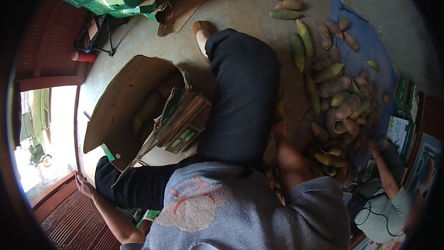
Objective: Picking up yams from a pile on the floor, packing them into cardboard boxes, and weighing the full boxes on a digital scale.
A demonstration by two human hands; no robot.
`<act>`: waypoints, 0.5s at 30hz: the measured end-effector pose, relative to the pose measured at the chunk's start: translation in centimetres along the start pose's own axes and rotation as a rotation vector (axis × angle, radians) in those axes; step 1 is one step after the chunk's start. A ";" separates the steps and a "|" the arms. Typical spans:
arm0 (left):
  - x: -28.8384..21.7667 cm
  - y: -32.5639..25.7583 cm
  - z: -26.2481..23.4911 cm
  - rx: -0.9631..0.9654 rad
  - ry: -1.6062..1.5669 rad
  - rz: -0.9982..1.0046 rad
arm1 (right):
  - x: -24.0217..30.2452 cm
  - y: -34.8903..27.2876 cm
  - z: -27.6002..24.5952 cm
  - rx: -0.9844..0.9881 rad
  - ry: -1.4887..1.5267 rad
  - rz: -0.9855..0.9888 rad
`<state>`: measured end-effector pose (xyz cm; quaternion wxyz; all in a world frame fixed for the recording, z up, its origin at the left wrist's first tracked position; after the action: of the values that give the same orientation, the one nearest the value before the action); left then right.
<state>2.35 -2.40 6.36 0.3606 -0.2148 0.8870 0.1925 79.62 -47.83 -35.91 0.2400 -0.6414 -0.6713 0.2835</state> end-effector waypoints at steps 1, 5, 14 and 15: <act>-0.3 -0.2 0.7 0.001 -0.013 -0.008 | -0.4 0.5 -0.7 0.005 0.018 0.002; 0.9 2.3 3.5 0.081 -0.142 0.062 | -4.1 3.1 -3.3 -0.080 0.090 -0.139; -11.1 -0.1 5.1 0.497 -0.239 0.181 | 3.3 -9.8 -27.6 -0.387 0.109 -0.231; -12.9 -1.2 5.8 0.591 -0.220 0.239 | 4.6 -11.0 -30.9 -0.459 0.087 -0.278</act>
<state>14.49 2.61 11.59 0.4758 0.0266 0.8791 -0.0100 92.50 -41.13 -6.17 0.1536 -0.5922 -0.7887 0.0604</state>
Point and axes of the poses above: each hand's wrist, its own y-axis towards the middle knuckle, its own z-axis out of the palm, x = y × z, the point moved 3 cm from there along y, towards the middle knuckle, and after that the axes turned 2 degrees about -z, right-handed, at the moved point
